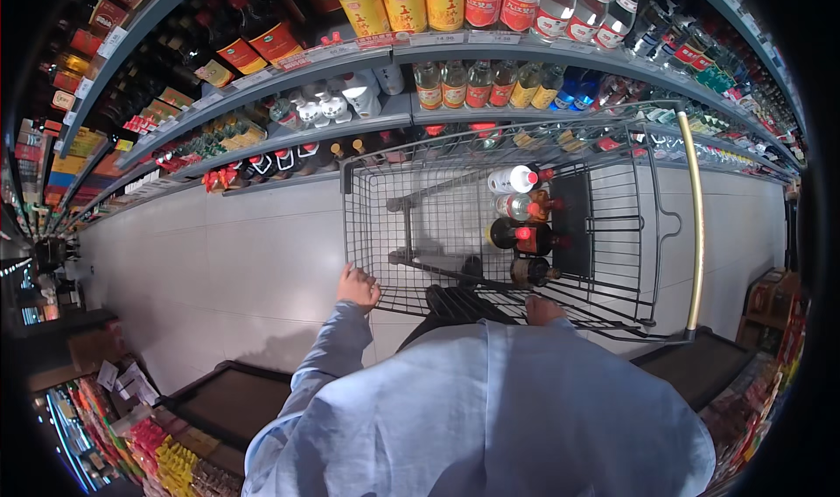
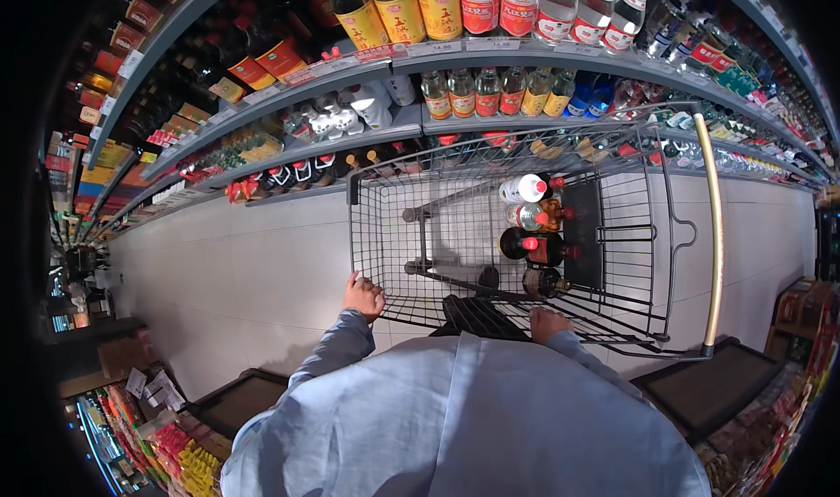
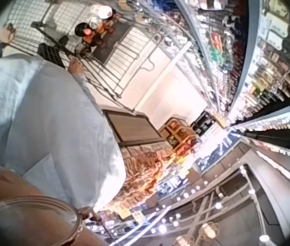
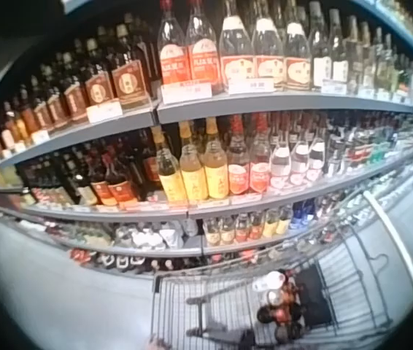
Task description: The person removes bottles from a shopping cart and places them onto supermarket shelves, pushes the cart along the aisle, and places different bottles from the shelves into the cart.
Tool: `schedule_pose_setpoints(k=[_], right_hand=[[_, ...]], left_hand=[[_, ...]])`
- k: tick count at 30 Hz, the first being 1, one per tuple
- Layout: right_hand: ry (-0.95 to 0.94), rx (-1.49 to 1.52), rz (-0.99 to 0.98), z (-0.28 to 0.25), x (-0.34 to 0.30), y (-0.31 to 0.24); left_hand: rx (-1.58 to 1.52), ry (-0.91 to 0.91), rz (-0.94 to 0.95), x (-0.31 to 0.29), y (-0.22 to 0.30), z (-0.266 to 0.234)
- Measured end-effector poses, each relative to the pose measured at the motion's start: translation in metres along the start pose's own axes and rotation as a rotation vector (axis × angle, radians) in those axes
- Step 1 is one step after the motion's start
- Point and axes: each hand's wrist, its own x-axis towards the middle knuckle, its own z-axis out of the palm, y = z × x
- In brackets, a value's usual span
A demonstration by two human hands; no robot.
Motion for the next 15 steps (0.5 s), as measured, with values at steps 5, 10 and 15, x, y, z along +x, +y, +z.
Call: schedule_pose_setpoints(k=[5, 10, 15], right_hand=[[0.19, -0.106, -0.189, 0.018, 0.014, 0.011], [0.195, -0.068, -0.135, 0.029, 0.006, -0.025], [0.138, -0.086, -0.096, 0.034, 0.002, -0.05]], left_hand=[[-0.054, -0.007, -0.018, 0.006, -0.007, 0.002], [-0.074, 0.041, -0.018, -0.013, -0.035, 0.002], [-0.1, 0.072, 0.015, -0.017, -0.06, -0.005]])
